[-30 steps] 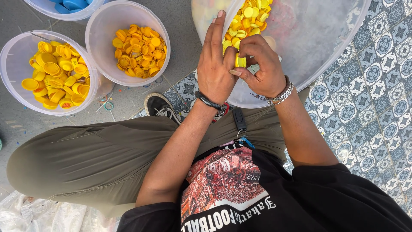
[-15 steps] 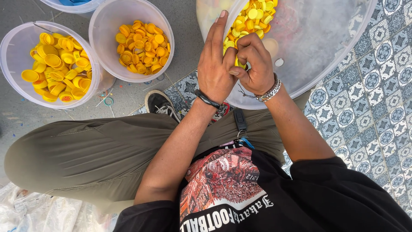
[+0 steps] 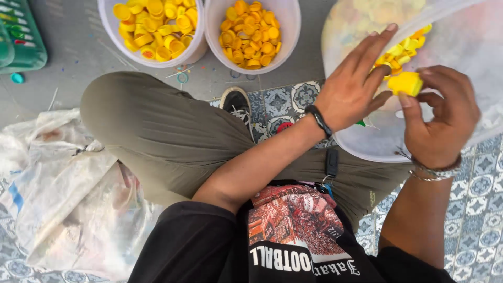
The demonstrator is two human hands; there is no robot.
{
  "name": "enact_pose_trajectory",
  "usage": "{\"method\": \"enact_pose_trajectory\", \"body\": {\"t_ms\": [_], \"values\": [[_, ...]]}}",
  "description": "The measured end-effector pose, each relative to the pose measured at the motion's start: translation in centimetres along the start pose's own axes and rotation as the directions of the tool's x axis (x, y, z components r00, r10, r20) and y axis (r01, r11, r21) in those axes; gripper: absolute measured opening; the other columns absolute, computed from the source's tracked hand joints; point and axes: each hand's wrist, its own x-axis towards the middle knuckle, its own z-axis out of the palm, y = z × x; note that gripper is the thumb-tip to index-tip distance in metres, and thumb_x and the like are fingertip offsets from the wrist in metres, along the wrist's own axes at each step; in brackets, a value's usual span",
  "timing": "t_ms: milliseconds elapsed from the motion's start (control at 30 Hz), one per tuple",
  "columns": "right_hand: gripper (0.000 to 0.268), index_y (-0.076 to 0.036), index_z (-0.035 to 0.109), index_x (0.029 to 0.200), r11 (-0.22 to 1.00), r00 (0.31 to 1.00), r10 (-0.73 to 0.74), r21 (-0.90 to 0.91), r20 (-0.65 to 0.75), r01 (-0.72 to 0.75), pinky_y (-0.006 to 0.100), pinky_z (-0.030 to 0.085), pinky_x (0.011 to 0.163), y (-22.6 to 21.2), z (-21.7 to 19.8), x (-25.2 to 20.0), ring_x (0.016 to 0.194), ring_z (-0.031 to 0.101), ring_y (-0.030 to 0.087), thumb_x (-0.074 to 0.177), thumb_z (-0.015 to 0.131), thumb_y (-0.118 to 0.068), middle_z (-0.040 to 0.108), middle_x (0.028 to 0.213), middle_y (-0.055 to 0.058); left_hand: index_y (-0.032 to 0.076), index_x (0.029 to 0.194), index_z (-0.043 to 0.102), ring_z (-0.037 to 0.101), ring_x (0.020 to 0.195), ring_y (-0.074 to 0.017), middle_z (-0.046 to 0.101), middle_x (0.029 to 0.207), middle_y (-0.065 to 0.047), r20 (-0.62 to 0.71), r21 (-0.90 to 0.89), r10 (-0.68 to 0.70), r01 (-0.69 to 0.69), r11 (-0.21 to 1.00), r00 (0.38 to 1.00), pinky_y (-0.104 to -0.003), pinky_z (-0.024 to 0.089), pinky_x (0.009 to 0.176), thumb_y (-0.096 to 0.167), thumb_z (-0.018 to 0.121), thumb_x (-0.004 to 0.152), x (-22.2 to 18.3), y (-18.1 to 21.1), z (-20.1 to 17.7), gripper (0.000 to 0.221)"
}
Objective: The person sits on the floor and sorts yellow plastic bottle caps from a large transparent bucket into smaller white buckets. They use their hands to scoop and transfer the caps, occasionally picking up individual caps to inspect them before placing them into the designated containers.
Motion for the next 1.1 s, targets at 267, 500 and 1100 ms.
{"method": "enact_pose_trajectory", "body": {"t_ms": [267,500,1100], "values": [[0.036,0.013,0.052,0.129,0.927,0.96,-0.232,0.336,0.158,0.169,0.037,0.064,0.102,-12.1,5.5,9.7,0.128,0.061,0.03,0.099,0.071,0.014,0.043,0.152,0.025,0.008,0.14,0.054,0.051,0.139,-0.0299,0.049,0.145,-0.011,0.044,-0.374,-0.101,0.11,0.921,0.994,-0.042,0.044,0.121,0.019,0.073,0.091,-1.7,-1.7,2.7,0.054],[0.01,0.007,0.058,0.129,0.917,0.973,0.093,0.399,-0.212,-0.001,0.032,0.064,0.082,3.9,2.6,3.6,0.103,0.068,0.02,0.126,0.058,-0.002,0.061,0.133,0.015,0.007,0.149,0.038,0.049,0.141,-0.0387,0.039,0.155,-0.022,-0.041,0.009,-0.048,0.048,0.999,0.998,-0.045,0.045,0.121,0.004,0.061,0.09,-0.6,-0.7,-0.3,0.063],[0.099,0.001,0.061,0.129,0.702,0.917,0.134,-0.617,-0.375,-0.355,0.063,0.049,0.095,33.0,16.8,2.4,0.118,0.056,0.054,0.074,0.096,-0.073,0.062,0.12,0.035,0.01,0.164,0.023,0.041,0.156,-0.0312,0.036,0.167,-0.012,0.075,-0.144,-0.236,0.245,0.959,0.969,-0.033,0.039,0.129,-0.018,0.041,0.095,-3.8,-4.0,-3.0,0.077]]}}
